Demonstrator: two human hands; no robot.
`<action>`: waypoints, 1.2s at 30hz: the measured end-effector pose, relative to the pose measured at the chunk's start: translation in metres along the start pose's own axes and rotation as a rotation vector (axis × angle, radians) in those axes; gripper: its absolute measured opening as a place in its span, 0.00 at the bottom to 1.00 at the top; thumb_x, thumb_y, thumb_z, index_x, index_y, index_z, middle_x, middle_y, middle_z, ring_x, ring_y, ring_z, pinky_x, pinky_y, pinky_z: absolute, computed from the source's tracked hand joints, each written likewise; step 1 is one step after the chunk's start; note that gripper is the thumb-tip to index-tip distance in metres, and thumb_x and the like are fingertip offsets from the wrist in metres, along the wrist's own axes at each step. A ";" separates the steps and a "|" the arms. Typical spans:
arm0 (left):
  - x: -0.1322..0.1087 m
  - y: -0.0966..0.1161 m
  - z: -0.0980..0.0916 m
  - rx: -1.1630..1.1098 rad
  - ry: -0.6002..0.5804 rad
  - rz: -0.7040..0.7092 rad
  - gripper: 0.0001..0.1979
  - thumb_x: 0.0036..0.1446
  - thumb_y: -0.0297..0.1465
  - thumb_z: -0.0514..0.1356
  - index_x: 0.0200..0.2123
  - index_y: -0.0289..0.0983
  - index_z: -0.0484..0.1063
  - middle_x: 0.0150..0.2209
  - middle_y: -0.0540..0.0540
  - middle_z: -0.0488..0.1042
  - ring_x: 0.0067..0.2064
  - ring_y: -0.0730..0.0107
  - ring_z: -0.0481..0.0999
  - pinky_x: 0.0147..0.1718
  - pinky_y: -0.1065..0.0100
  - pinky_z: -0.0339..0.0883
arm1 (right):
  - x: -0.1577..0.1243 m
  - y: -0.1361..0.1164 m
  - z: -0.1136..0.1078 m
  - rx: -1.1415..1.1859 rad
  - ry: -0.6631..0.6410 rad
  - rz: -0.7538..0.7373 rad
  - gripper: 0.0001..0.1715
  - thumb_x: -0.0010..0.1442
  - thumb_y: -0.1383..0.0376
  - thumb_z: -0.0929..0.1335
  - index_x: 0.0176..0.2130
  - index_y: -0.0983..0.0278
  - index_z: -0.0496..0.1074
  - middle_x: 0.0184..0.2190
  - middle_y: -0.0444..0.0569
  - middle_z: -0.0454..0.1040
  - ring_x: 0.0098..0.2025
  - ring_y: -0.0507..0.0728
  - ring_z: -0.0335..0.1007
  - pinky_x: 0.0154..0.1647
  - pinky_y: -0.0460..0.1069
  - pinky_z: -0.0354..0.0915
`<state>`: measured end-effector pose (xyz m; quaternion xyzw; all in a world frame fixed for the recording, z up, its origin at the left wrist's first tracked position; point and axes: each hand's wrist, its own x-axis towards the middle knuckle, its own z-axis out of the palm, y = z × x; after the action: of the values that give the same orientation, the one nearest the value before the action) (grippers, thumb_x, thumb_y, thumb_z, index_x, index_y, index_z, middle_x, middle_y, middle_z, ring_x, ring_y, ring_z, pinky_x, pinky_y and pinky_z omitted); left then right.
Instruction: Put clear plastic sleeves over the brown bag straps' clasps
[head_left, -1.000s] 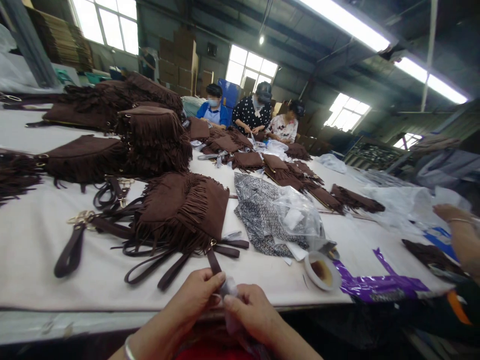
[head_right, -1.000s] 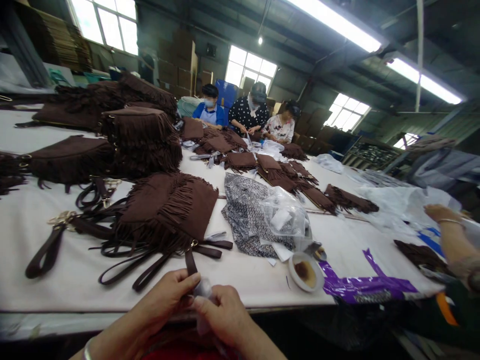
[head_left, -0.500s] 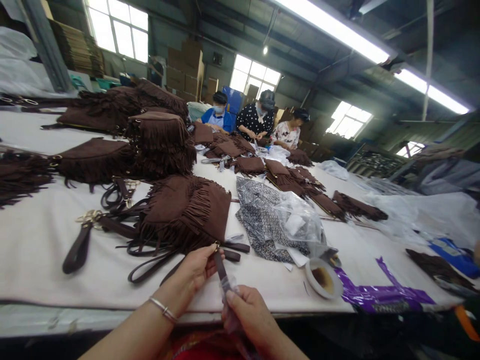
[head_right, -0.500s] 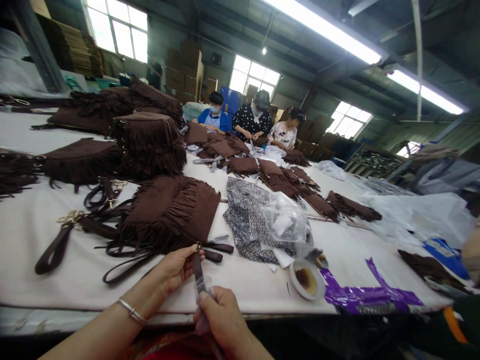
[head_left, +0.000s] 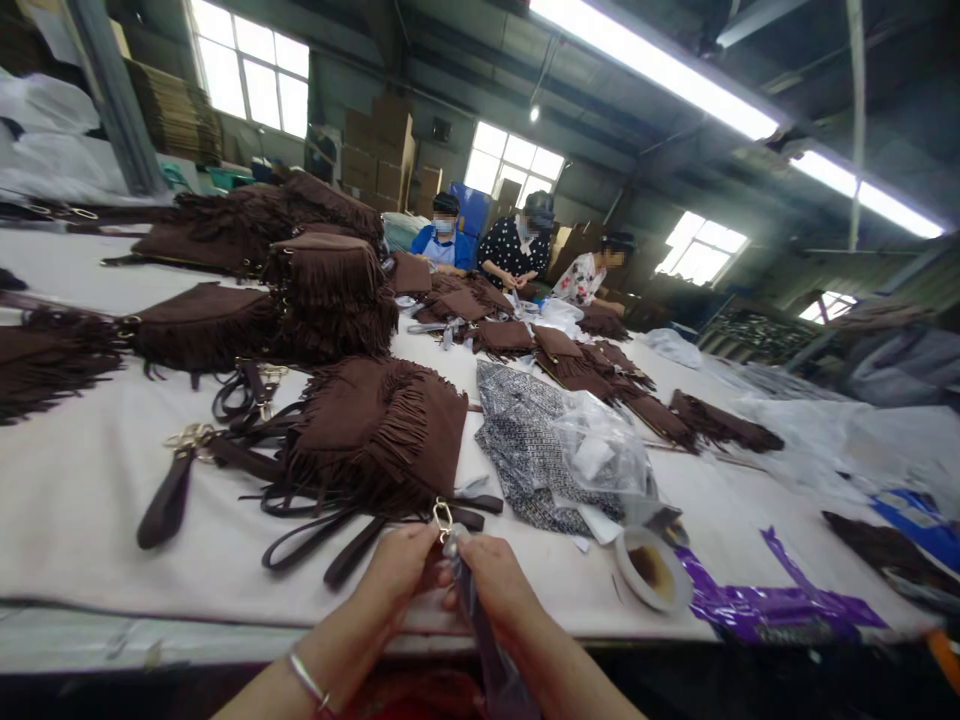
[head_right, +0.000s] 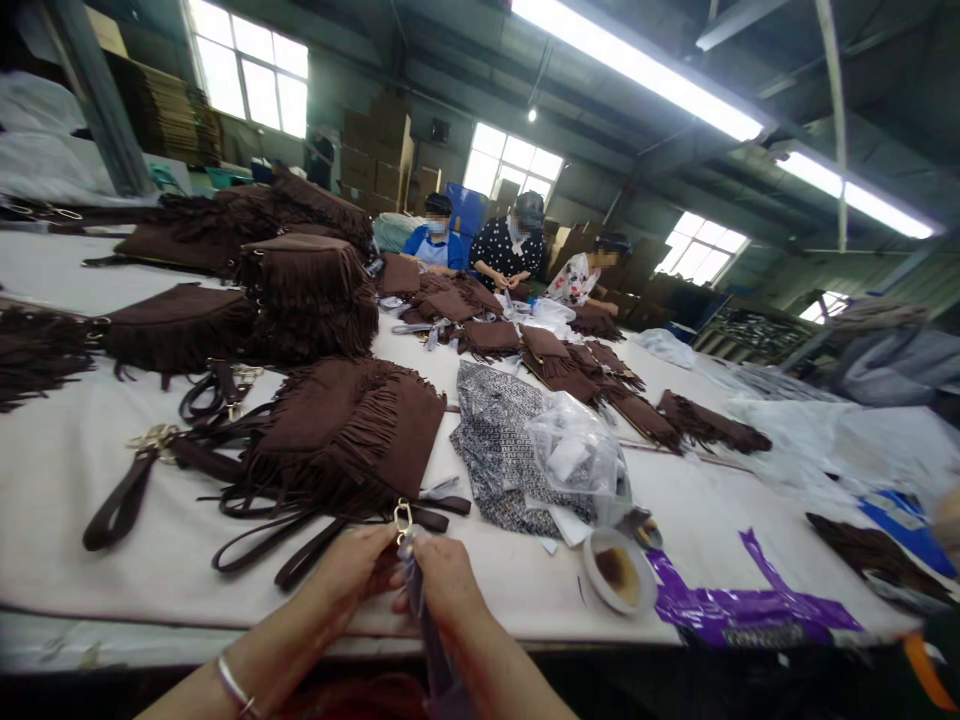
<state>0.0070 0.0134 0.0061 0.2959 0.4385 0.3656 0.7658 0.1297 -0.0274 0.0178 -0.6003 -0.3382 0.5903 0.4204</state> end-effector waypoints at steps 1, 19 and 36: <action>0.003 0.004 -0.003 -0.018 0.034 -0.022 0.17 0.46 0.42 0.67 0.28 0.33 0.70 0.27 0.44 0.75 0.25 0.70 0.74 0.25 0.69 0.66 | -0.001 0.002 0.000 0.000 0.005 0.008 0.32 0.52 0.41 0.64 0.30 0.69 0.69 0.20 0.51 0.75 0.14 0.50 0.65 0.14 0.42 0.51; 0.011 0.002 0.010 0.058 0.053 0.115 0.22 0.38 0.45 0.70 0.28 0.33 0.73 0.17 0.52 0.67 0.16 0.75 0.63 0.15 0.72 0.55 | 0.021 -0.009 0.013 0.072 0.162 -0.092 0.27 0.54 0.45 0.64 0.26 0.68 0.69 0.14 0.49 0.69 0.14 0.53 0.64 0.14 0.46 0.59; 0.024 0.016 -0.013 0.802 0.181 0.514 0.09 0.45 0.40 0.59 0.28 0.45 0.78 0.32 0.48 0.81 0.38 0.54 0.78 0.40 0.63 0.69 | 0.033 -0.006 0.007 0.376 -0.001 -0.043 0.23 0.58 0.50 0.64 0.28 0.68 0.70 0.20 0.50 0.71 0.19 0.53 0.67 0.21 0.47 0.63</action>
<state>-0.0015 0.0439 0.0018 0.6336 0.5224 0.3694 0.4350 0.1256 0.0053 0.0094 -0.5035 -0.2351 0.6343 0.5375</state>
